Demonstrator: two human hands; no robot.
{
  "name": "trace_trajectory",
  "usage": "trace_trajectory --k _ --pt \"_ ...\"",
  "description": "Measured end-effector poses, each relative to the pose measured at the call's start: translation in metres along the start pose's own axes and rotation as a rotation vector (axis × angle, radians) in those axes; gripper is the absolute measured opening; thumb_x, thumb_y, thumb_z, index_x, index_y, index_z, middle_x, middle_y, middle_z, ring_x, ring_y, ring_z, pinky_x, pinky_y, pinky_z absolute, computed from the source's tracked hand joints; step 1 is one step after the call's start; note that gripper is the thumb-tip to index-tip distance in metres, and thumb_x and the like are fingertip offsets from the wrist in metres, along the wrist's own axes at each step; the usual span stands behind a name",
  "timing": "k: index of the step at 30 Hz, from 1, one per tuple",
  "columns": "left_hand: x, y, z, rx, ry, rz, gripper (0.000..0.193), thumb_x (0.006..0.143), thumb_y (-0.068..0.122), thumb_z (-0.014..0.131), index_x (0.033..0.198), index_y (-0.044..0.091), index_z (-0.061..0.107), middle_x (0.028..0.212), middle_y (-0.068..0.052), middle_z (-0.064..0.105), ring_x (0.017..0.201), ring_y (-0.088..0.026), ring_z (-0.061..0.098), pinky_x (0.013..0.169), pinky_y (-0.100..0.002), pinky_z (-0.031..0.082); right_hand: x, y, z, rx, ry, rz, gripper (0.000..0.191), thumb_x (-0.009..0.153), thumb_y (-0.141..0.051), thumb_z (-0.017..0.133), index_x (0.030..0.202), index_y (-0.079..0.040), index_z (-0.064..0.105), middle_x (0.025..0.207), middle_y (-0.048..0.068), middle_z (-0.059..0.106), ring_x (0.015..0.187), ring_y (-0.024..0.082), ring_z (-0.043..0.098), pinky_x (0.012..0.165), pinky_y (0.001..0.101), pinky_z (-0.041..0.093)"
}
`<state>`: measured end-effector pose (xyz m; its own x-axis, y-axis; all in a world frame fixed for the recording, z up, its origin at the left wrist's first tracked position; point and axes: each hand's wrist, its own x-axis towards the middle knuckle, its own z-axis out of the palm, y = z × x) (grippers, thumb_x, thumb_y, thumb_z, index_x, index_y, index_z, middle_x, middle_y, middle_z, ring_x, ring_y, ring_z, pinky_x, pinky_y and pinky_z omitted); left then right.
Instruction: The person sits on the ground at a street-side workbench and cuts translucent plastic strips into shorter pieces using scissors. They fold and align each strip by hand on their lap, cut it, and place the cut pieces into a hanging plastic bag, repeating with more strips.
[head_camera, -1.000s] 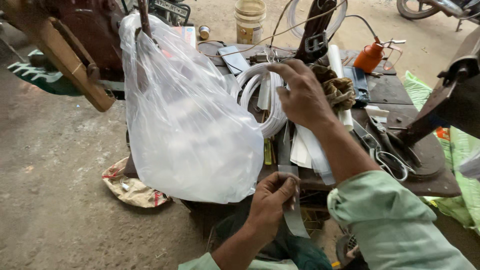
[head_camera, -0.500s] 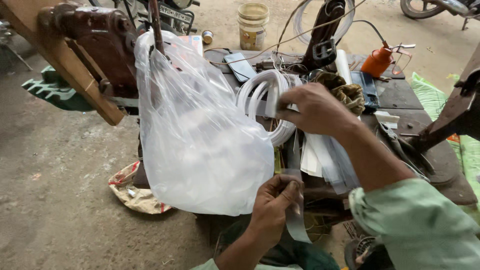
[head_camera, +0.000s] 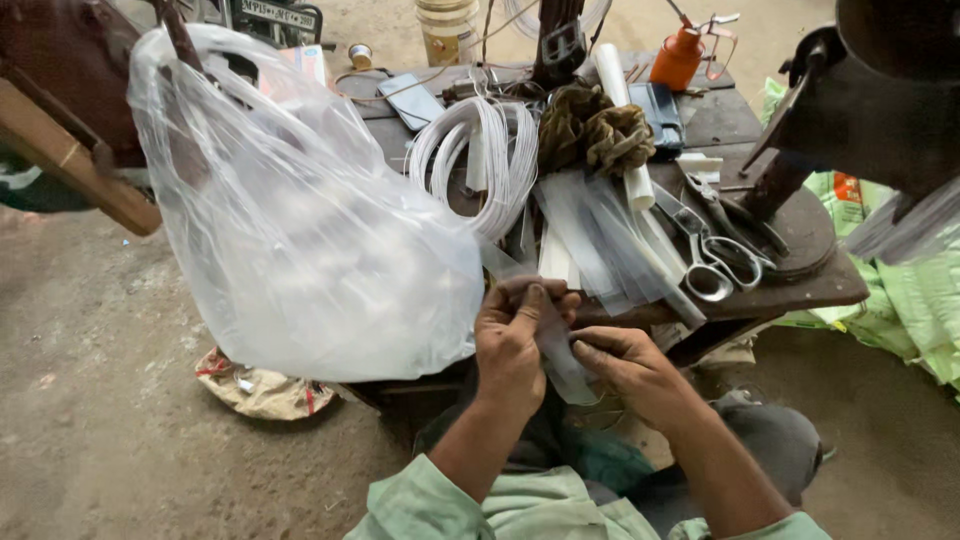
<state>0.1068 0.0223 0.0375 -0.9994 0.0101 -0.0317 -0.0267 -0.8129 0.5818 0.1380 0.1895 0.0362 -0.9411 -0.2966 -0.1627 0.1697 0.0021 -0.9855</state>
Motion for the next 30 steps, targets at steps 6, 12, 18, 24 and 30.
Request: trace_trajectory --k 6,12,18,24,30 --pt "-0.021 -0.002 0.001 0.007 0.082 0.095 0.016 0.103 0.006 0.060 0.118 0.008 0.055 0.094 -0.013 0.072 0.070 -0.021 0.070 0.062 -0.038 0.059 -0.037 -0.007 0.021 0.023 0.058 -0.021 0.036 0.094 -0.019 0.062 0.125 -0.003 0.068 0.102 -0.001 0.074 0.090 0.006 0.065 0.077 0.0216 0.055" --pt "-0.025 0.001 -0.002 0.049 0.083 0.066 0.038 0.104 0.007 0.058 0.136 0.015 0.042 0.102 -0.012 0.069 0.072 -0.019 0.069 0.064 -0.036 0.059 -0.033 0.004 0.030 -0.001 0.067 -0.067 0.022 0.089 -0.007 0.075 0.108 0.003 0.074 0.086 0.001 0.071 0.072 0.007 0.059 0.062 0.0236 0.049" --pt "-0.032 0.013 0.001 0.095 0.054 0.059 0.062 0.100 0.007 0.055 0.150 0.029 0.026 0.111 -0.012 0.069 0.080 -0.019 0.072 0.070 -0.036 0.061 -0.022 0.024 0.032 0.029 0.083 -0.013 0.023 0.097 -0.018 0.070 0.087 0.002 0.075 0.066 -0.001 0.066 0.056 0.006 0.055 0.048 0.0238 0.043" --pt "-0.033 0.015 -0.006 0.064 0.030 -0.005 0.028 0.106 0.008 0.057 0.132 0.007 0.048 0.105 -0.015 0.071 0.084 -0.022 0.073 0.073 -0.038 0.063 -0.027 0.020 0.042 0.055 0.103 0.000 0.024 0.100 -0.018 0.071 0.087 0.003 0.071 0.069 -0.001 0.063 0.059 0.005 0.052 0.050 0.0236 0.041" --pt "-0.029 0.009 -0.012 0.020 0.103 -0.034 0.013 0.103 0.016 0.062 0.111 0.006 0.062 0.090 -0.013 0.073 0.074 -0.022 0.072 0.067 -0.038 0.062 -0.031 0.017 0.043 0.244 0.012 0.040 0.014 0.093 -0.009 0.073 0.098 0.004 0.072 0.073 0.003 0.066 0.059 0.007 0.054 0.049 0.0243 0.041"
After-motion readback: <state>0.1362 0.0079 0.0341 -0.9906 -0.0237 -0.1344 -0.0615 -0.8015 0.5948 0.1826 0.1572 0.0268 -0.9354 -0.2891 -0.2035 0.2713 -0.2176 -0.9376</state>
